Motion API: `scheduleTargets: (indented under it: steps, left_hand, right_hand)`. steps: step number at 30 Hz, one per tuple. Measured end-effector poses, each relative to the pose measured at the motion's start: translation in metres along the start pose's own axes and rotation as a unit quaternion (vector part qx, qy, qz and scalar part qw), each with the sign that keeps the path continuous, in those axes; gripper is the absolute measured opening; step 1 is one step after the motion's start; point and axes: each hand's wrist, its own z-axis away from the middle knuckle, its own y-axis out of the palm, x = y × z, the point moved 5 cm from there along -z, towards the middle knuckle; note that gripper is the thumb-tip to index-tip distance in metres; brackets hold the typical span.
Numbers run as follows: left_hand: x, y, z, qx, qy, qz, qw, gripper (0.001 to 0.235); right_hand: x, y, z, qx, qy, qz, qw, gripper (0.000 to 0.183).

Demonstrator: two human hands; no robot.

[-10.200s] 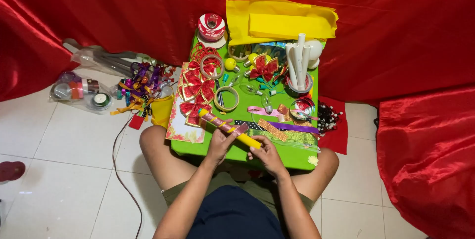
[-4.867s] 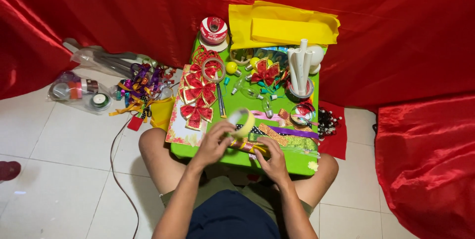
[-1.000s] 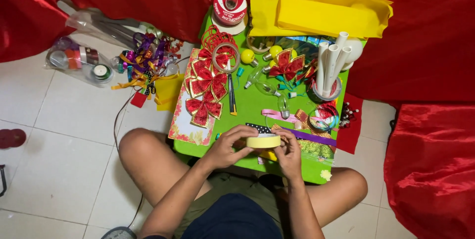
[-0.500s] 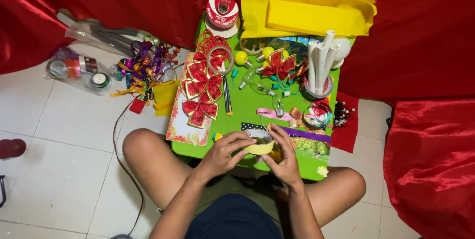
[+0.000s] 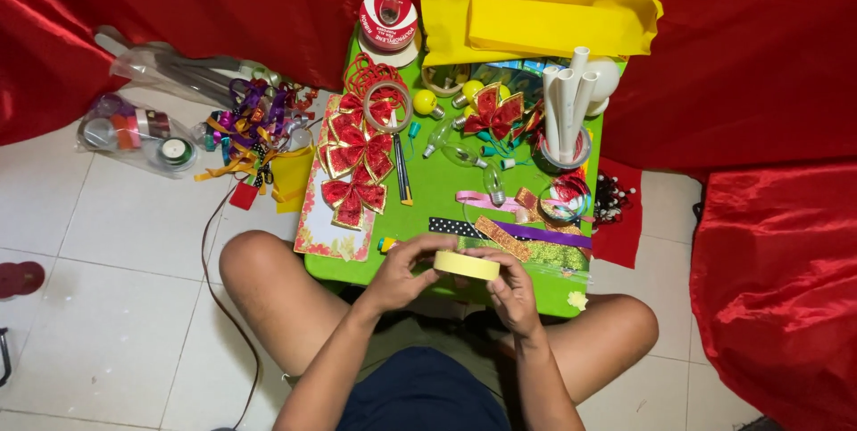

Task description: The person sits on the floor and decorates a yellow cylindrical object by wrapping it with yellow tape. They cut a piece of tape with scissors and apply it to the cylinder, smoothing it down. The person repeats this process, adding more tape to the cylinder.

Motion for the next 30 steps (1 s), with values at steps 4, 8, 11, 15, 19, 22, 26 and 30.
scheduleTargets:
  steps: [4,8,11,15,19,22,26,30]
  left_hand:
    - [0.005,-0.007,0.004,-0.007,0.014,-0.081,0.997,0.034]
    - [-0.034,0.0,-0.004,0.01,0.083,-0.262,0.961,0.032]
    - [-0.028,0.003,-0.004,0.013,0.114,-0.318,0.941,0.031]
    - [-0.025,-0.002,-0.004,-0.058,0.112,-0.262,0.957,0.054]
    - [-0.002,-0.012,0.007,-0.078,0.057,-0.181,0.979,0.066]
    - [0.016,-0.014,0.013,-0.08,0.01,-0.081,0.993,0.064]
    - [0.009,-0.016,0.012,-0.089,0.075,-0.108,0.987,0.039]
    - [-0.019,-0.01,0.006,-0.076,0.118,-0.16,0.977,0.037]
  right_hand:
    - [0.015,0.0,-0.003,0.022,0.03,0.088,0.995,0.044]
    - [0.033,0.006,-0.012,0.046,-0.015,0.255,0.966,0.052]
    - [0.035,0.014,-0.019,0.067,-0.059,0.338,0.937,0.047]
    - [0.025,0.014,-0.019,0.048,-0.045,0.259,0.964,0.034]
    - [0.003,0.004,-0.006,0.043,-0.021,0.171,0.984,0.036]
    - [0.003,0.011,-0.003,0.038,-0.002,0.106,0.994,0.031]
    - [0.006,0.01,-0.004,0.051,0.011,0.102,0.993,0.037]
    - [0.021,0.018,-0.01,0.073,-0.01,0.175,0.982,0.042]
